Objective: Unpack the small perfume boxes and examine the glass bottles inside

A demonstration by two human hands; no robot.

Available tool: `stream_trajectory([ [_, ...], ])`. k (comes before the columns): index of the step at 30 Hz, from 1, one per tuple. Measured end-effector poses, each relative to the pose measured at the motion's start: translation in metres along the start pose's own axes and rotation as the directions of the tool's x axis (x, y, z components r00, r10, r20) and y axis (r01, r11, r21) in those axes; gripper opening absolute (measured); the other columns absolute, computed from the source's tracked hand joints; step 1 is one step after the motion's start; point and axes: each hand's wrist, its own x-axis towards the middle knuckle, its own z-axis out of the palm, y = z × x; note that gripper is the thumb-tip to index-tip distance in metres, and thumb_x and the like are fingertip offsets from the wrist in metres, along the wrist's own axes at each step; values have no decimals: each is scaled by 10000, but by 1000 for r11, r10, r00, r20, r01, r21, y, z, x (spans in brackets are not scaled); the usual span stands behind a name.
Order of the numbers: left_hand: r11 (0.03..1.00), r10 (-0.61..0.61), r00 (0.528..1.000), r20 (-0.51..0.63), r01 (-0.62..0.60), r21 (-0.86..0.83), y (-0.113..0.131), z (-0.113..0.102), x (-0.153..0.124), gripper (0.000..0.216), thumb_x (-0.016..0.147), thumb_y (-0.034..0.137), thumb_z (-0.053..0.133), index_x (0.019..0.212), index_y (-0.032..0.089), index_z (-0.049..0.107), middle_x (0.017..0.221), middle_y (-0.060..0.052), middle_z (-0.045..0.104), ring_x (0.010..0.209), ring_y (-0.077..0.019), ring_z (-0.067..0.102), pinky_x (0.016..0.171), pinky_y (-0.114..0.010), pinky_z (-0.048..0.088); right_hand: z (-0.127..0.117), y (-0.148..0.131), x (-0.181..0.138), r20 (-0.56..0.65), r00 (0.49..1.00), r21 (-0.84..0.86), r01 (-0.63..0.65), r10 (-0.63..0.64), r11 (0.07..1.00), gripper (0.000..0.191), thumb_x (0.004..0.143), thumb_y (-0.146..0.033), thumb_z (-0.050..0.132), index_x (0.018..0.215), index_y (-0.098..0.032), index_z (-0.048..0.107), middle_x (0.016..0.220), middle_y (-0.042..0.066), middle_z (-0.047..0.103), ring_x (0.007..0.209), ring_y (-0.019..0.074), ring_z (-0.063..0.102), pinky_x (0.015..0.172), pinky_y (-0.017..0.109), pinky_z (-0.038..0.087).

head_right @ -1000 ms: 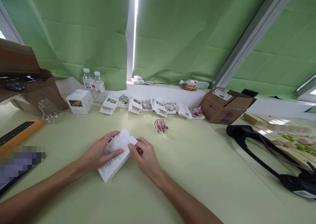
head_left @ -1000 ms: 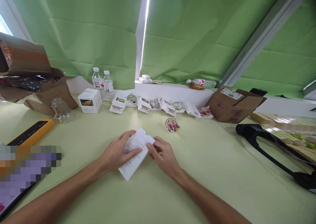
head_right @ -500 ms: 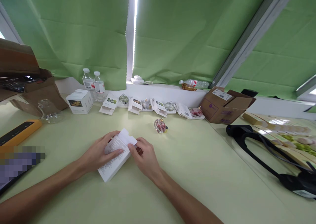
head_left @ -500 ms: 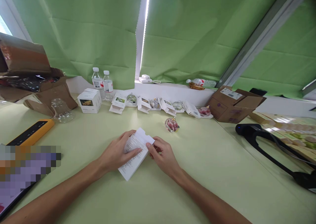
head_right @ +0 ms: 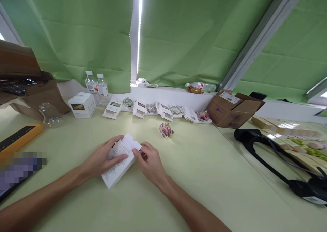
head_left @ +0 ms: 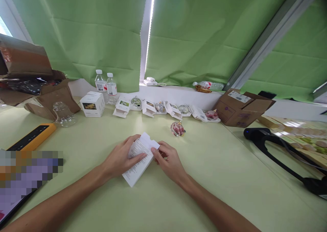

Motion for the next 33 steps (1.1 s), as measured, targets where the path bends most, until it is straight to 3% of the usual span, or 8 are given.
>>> stream_trajectory([
  [33, 1000, -18, 999, 34, 17, 10, -1, 1, 1, 589, 841, 572, 507, 1334, 269, 397, 1312, -47, 549, 1129, -241, 562, 876, -328, 485, 0, 2, 0, 23, 1000, -1, -10, 10, 1000, 348, 934, -440, 455, 740, -181, 583, 814, 37, 518, 611, 117, 471, 504, 233, 436],
])
